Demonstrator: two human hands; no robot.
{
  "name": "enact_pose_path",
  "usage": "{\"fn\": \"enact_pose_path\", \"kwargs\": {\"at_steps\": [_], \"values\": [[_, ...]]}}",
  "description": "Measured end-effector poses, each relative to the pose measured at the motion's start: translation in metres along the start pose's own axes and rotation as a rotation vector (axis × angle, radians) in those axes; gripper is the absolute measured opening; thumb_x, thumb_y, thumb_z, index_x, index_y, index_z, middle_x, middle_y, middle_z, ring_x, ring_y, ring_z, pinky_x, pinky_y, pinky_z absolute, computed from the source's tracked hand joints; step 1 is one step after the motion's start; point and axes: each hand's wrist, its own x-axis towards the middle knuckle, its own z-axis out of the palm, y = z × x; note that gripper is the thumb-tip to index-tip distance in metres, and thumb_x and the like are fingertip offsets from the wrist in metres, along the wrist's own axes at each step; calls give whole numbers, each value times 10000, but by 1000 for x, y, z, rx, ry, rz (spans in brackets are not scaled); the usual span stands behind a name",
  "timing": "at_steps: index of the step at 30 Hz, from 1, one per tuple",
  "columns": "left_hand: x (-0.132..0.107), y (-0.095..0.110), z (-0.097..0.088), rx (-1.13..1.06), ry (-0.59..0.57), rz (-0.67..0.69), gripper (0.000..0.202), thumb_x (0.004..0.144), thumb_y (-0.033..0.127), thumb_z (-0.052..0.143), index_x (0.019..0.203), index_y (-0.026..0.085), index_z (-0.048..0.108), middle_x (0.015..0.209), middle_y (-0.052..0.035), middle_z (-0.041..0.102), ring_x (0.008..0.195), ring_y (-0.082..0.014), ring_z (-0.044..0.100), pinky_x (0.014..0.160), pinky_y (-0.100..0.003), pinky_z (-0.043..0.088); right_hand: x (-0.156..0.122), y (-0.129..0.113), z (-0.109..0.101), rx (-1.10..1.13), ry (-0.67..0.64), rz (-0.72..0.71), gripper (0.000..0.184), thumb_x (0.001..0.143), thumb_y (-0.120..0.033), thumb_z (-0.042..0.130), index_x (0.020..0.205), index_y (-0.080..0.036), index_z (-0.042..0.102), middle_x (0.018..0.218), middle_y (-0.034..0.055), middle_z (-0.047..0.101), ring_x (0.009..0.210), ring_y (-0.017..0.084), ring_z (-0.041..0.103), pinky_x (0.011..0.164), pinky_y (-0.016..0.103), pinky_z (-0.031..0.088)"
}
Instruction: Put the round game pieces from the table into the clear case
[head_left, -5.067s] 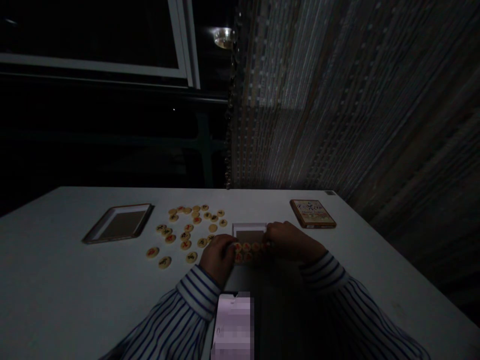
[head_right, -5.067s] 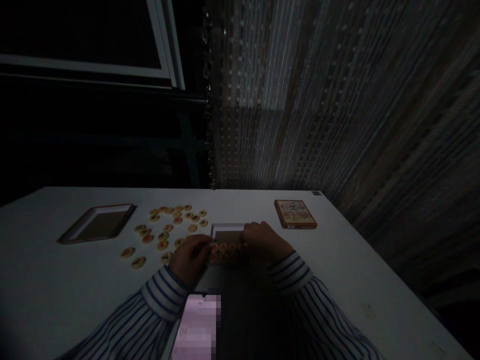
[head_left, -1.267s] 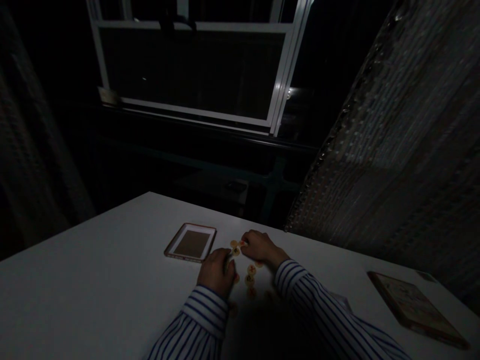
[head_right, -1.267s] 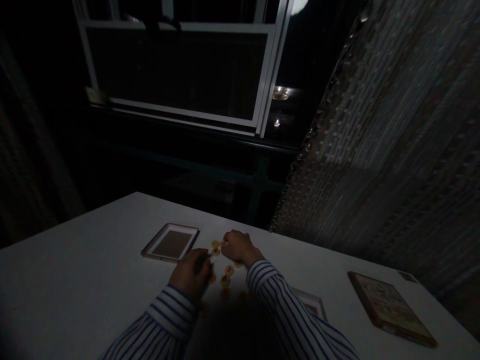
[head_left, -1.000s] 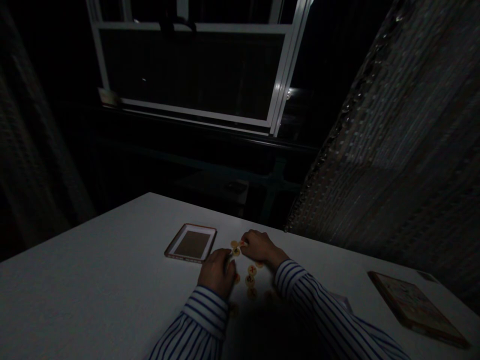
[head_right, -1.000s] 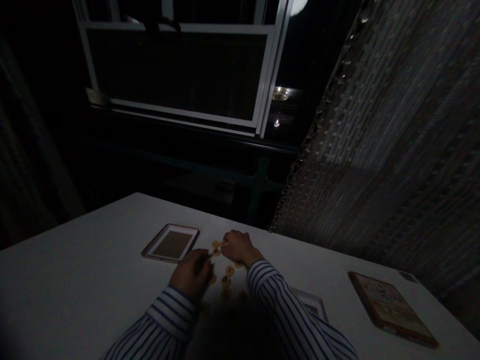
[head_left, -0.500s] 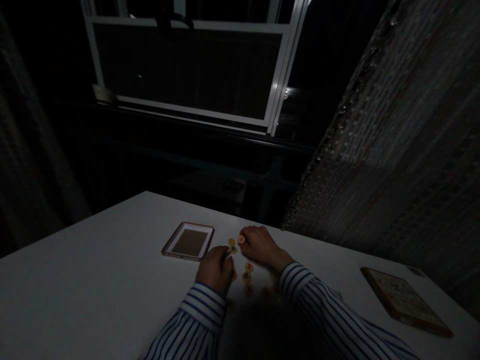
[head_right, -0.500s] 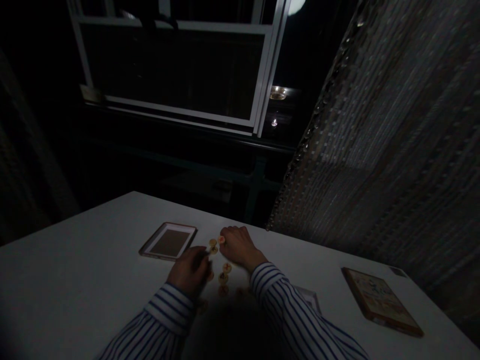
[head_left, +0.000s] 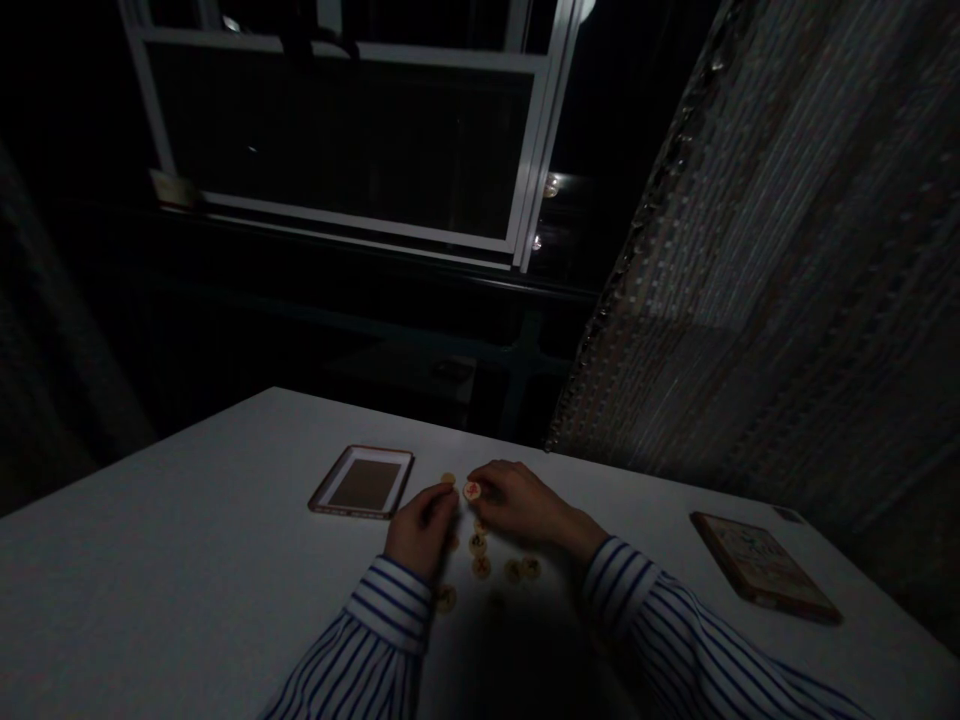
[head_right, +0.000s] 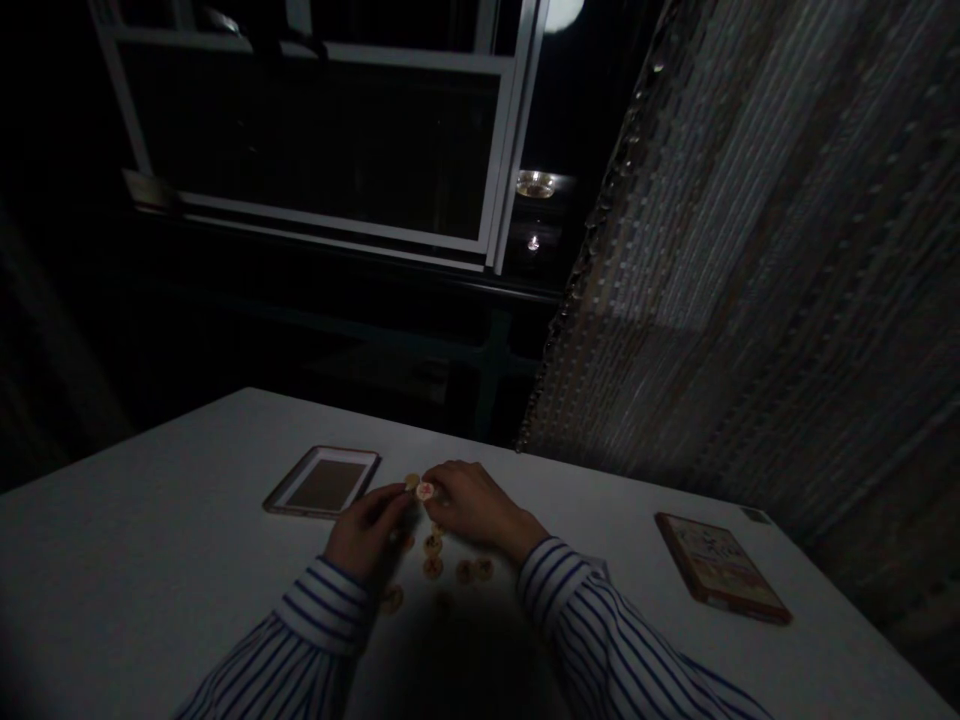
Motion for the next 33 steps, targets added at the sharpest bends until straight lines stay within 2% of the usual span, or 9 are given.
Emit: {"fn": "enact_pose_path", "kwargs": {"at_steps": [6, 12, 16, 24, 30, 33], "values": [[-12, 19, 8, -237, -124, -127, 394, 616, 393, 634, 879, 101, 601, 813, -95, 686, 791, -198, 634, 743, -310, 495, -15, -12, -10, -30, -27, -43, 249, 802, -282, 469, 1016, -195, 562, 946, 40, 617, 874, 147, 537, 787, 269, 347], [-22, 25, 13, -314, -126, -163, 417, 565, 379, 683, 863, 100, 601, 764, -80, 692, 736, -186, 644, 718, -305, 508, -32, -18, -24, -49, -86, -26, 250, 818, -299, 450, 1018, -199, 562, 968, 42, 615, 908, 155, 530, 810, 278, 343], [-26, 30, 14, -269, -124, -149, 440, 579, 388, 672, 904, 99, 601, 773, -75, 687, 744, -185, 641, 720, -306, 508, -47, -16, -36, -75, -30, 29, 277, 799, -271, 471, 1046, -177, 555, 979, 54, 608, 910, 161, 527, 821, 280, 349], [-38, 33, 22, -97, -175, -13, 443, 647, 417, 604, 967, 111, 617, 706, -51, 675, 696, -178, 625, 658, -300, 505, -83, -8, -58, -40, 65, 130, 272, 809, -259, 454, 1045, -179, 563, 973, 57, 606, 889, 148, 533, 813, 275, 376], [-49, 41, 33, -25, -204, 15, 375, 673, 407, 582, 923, 135, 642, 896, -91, 675, 860, -213, 609, 789, -342, 473, -103, -5, -71, 47, 101, 188, 266, 812, -277, 453, 1030, -181, 573, 951, 53, 610, 825, 135, 552, 776, 267, 409], [-56, 48, 41, -22, -207, 39, 331, 673, 382, 584, 893, 144, 650, 922, -85, 672, 890, -209, 601, 833, -344, 451, -111, -4, -75, 86, 137, 192, 257, 815, -260, 449, 1023, -183, 578, 939, 44, 615, 807, 123, 557, 771, 255, 417]]}}
